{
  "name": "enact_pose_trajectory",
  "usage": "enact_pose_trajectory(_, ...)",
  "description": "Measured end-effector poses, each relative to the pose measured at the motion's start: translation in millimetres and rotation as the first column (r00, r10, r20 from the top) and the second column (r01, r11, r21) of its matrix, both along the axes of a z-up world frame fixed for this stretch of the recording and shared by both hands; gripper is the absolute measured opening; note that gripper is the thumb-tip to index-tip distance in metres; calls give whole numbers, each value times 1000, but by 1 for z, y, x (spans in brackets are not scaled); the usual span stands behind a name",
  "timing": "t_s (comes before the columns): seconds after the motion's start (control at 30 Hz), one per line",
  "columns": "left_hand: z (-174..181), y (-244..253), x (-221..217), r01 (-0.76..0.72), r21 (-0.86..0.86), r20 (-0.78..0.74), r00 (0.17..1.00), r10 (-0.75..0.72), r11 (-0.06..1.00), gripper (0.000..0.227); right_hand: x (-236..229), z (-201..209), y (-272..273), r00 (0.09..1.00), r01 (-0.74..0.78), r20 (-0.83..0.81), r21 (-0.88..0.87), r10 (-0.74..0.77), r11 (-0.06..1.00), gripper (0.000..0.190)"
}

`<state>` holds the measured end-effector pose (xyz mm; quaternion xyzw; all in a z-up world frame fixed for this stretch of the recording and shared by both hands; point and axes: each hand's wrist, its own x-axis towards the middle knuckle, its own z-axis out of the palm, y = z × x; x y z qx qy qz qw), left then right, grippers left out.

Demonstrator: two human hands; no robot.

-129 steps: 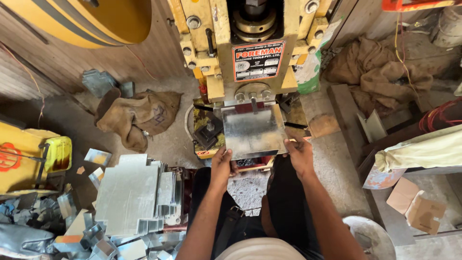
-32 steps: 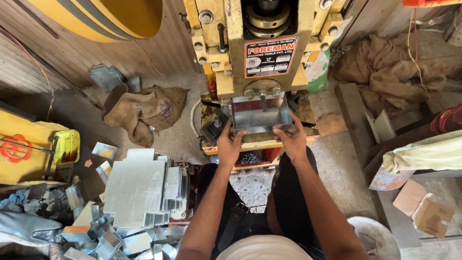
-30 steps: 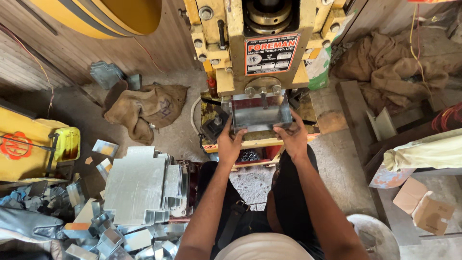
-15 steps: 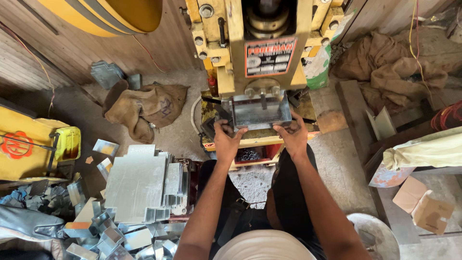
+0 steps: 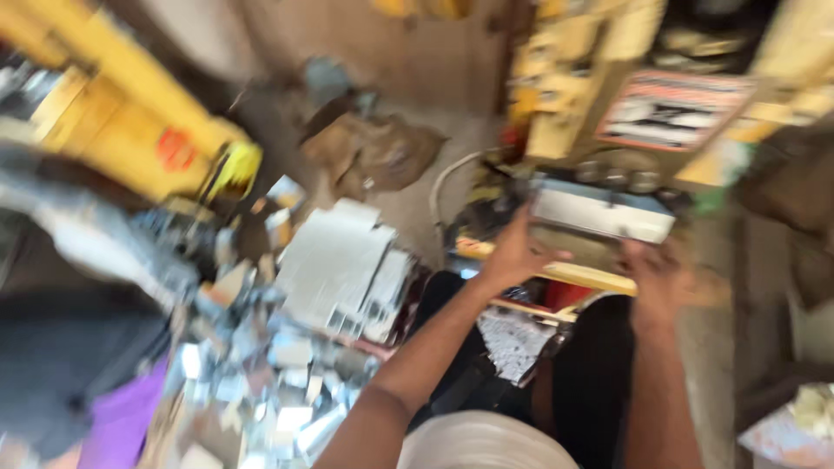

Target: The person sits in front of a Foreman press machine and repeatedly places flat metal sheets into the machine's die. They operate the press to bend the metal, then remove the finished piece and place it on a growing pile. The person continues this cycle of loading, pressing, and unloading metal sheets.

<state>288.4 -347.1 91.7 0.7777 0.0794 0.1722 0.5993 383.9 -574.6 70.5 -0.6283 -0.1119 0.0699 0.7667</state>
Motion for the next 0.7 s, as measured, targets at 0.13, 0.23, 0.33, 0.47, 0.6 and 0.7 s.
enact_pose_trajectory(0.13, -22, -8, -33, 79, -50, 70, 995, -75, 996, 102, -17, -25, 1, 962, 71, -266, 53, -55, 996, 60)
enact_pose_trajectory(0.23, -46, -13, -55, 115, -89, -143, 981, -127, 989, 92, -24, -63, 10, 923, 134, -376, 113, -83, 984, 64)
enact_pose_trajectory(0.33, -72, -10, -75, 37, -293, -97, 993, -68, 956, 79, -36, -83, 24, 884, 293, -396, 57, -248, 954, 57)
enact_pose_trajectory(0.47, -127, -8, -112, -293, -154, -128, 953, 275, 944, 76, -76, -82, 56, 945, 223, -301, 306, -128, 925, 49)
enact_pose_trajectory(0.6, -174, -11, -123, -298, 206, 40, 954, 296, 932, 71, -132, -41, 123, 927, -202, -266, 239, 264, 950, 51)
enact_pose_trajectory(0.7, -168, -2, -119, -198, 382, 122, 979, 163, 903, 70, -140, -12, 153, 576, -811, -175, 0, 798, 585, 48)
